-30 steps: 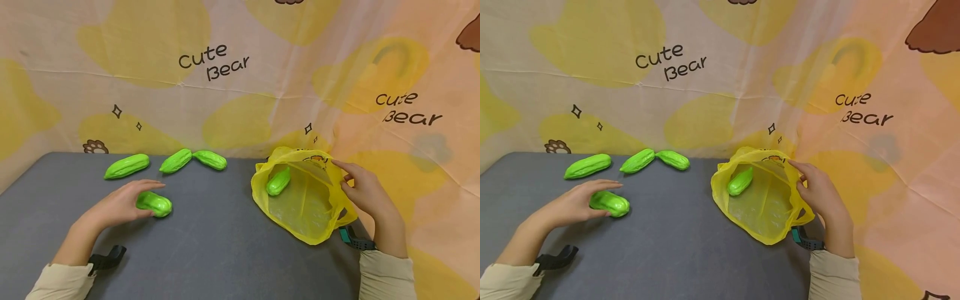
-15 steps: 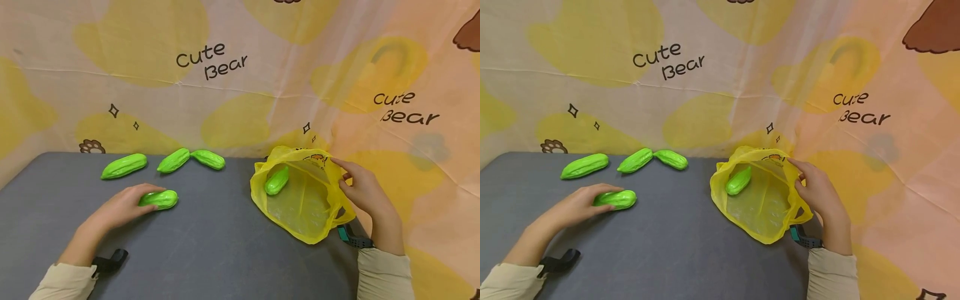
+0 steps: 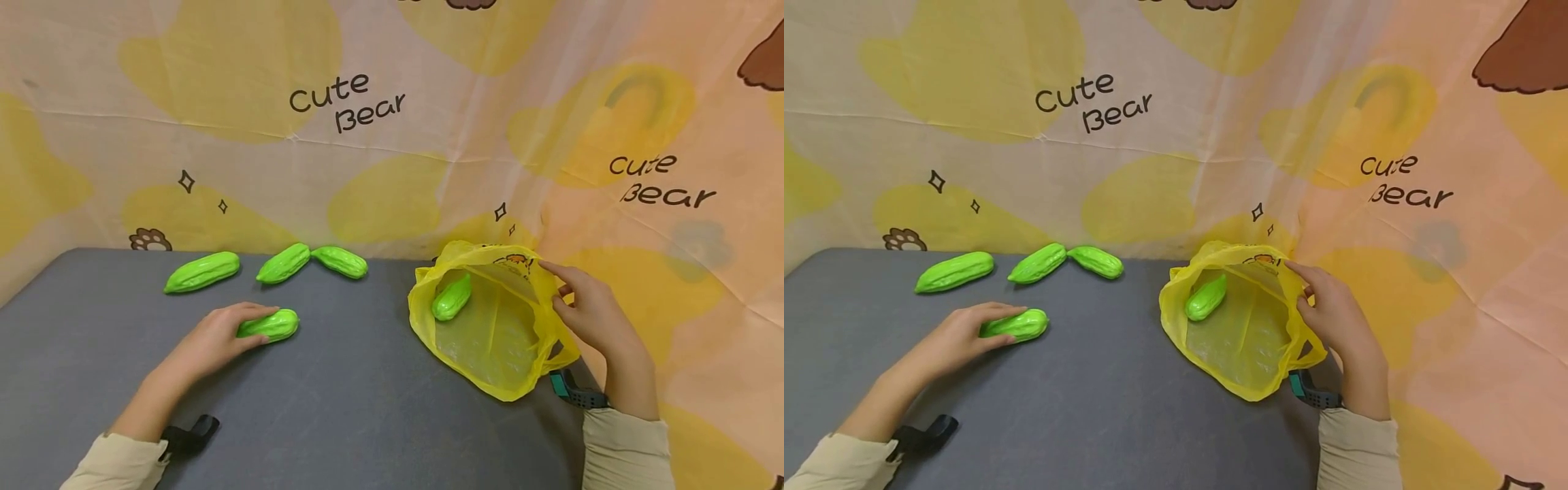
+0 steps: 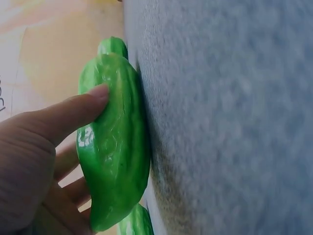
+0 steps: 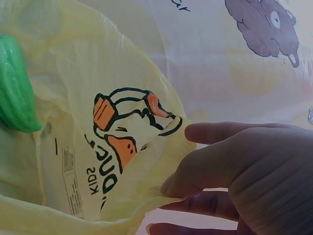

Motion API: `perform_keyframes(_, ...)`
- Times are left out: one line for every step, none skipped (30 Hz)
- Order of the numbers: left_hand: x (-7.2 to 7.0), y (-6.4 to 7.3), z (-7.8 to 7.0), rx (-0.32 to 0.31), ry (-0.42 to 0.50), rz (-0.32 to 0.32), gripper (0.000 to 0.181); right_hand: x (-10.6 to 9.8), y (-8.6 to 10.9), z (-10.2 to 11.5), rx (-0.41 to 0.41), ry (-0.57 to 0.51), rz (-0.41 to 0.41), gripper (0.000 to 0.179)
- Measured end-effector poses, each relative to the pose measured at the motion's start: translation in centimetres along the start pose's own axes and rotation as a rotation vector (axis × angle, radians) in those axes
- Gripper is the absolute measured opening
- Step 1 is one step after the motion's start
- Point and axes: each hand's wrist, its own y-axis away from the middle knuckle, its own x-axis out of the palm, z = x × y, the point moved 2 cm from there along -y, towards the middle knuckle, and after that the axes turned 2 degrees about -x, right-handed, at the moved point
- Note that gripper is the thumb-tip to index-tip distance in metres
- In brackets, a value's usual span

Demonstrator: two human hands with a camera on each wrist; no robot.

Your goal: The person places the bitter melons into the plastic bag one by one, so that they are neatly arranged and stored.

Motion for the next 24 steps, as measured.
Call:
perform_keyframes(0.02,0.03,-0.06,-0.001,0.0,-0.004,0.048,0.02,-0.03,0.06,-0.001,0.002,0.0,0.062)
perform_keyframes(0.03,0.06,-0.12,-0.003,0.0,-0.008,0.049,0.07,-0.08,0.12,-0.003,0.005,0.0,0.062)
perform_keyframes(0.05,0.08,-0.15,-0.007,-0.002,-0.014,0.049,0.15,-0.14,0.17,-0.008,0.004,0.001,0.062)
perform_keyframes(0.1,0.09,-0.14,-0.009,-0.005,-0.02,0.049,0.22,-0.19,0.24,-0.01,0.004,0.004,0.062)
perform_keyframes(0.15,0.12,-0.11,-0.014,-0.009,-0.027,0.049,0.3,-0.25,0.31,-0.012,0.003,0.009,0.062)
perform_keyframes(0.19,0.15,-0.08,-0.019,-0.013,-0.033,0.05,0.39,-0.31,0.37,-0.014,0.003,0.013,0.063)
perform_keyframes(0.24,0.19,-0.03,-0.023,-0.018,-0.039,0.05,0.47,-0.35,0.45,-0.011,-0.001,0.02,0.063)
perform_keyframes(0.29,0.22,0.0,-0.026,-0.021,-0.043,0.05,0.53,-0.38,0.51,-0.008,-0.005,0.028,0.063)
perform_keyframes(0.33,0.25,0.04,-0.029,-0.023,-0.048,0.051,0.57,-0.41,0.56,-0.003,-0.009,0.035,0.063)
perform_keyframes(0.36,0.29,0.06,-0.031,-0.022,-0.053,0.051,0.59,-0.42,0.61,0.003,-0.011,0.042,0.063)
perform_keyframes(0.37,0.32,0.04,-0.032,-0.022,-0.059,0.051,0.6,-0.43,0.65,0.008,-0.012,0.047,0.064)
perform_keyframes(0.38,0.31,0.01,-0.028,-0.02,-0.064,0.051,0.59,-0.43,0.67,0.013,-0.011,0.05,0.064)
perform_keyframes(0.39,0.31,-0.02,-0.025,-0.019,-0.07,0.051,0.57,-0.43,0.68,0.019,-0.011,0.053,0.064)
perform_keyframes(0.4,0.3,-0.06,-0.021,-0.02,-0.076,0.051,0.55,-0.43,0.69,0.022,-0.01,0.056,0.064)
perform_keyframes(0.41,0.27,-0.11,-0.017,-0.022,-0.085,0.051,0.53,-0.42,0.69,0.024,-0.007,0.057,0.064)
perform_keyframes(0.44,0.21,-0.16,-0.015,-0.025,-0.089,0.05,0.52,-0.42,0.69,0.025,-0.005,0.058,0.064)
perform_keyframes(0.48,0.15,-0.19,-0.014,-0.029,-0.092,0.05,0.5,-0.41,0.7,0.024,-0.002,0.058,0.064)
perform_keyframes(0.53,0.1,-0.22,-0.016,-0.031,-0.094,0.05,0.49,-0.4,0.71,0.024,0.002,0.058,0.064)
perform_keyframes(0.6,0.05,-0.24,-0.024,-0.037,-0.096,0.05,0.49,-0.39,0.72,0.022,0.003,0.059,0.065)
perform_keyframes(0.68,-0.01,-0.28,-0.033,-0.04,-0.094,0.05,0.52,-0.38,0.75,0.019,0.006,0.061,0.065)
perform_keyframes(0.76,-0.07,-0.29,-0.041,-0.04,-0.091,0.05,0.54,-0.37,0.77,0.017,0.007,0.063,0.065)
perform_keyframes(0.85,-0.13,-0.3,-0.049,-0.038,-0.086,0.051,0.59,-0.36,0.8,0.016,0.007,0.068,0.065)
perform_keyframes(0.93,-0.14,-0.29,-0.059,-0.039,-0.082,0.051,0.63,-0.36,0.82,0.016,0.005,0.072,0.065)
perform_keyframes(0.99,-0.15,-0.29,-0.067,-0.038,-0.077,0.051,0.67,-0.37,0.84,0.015,0.002,0.075,0.065)
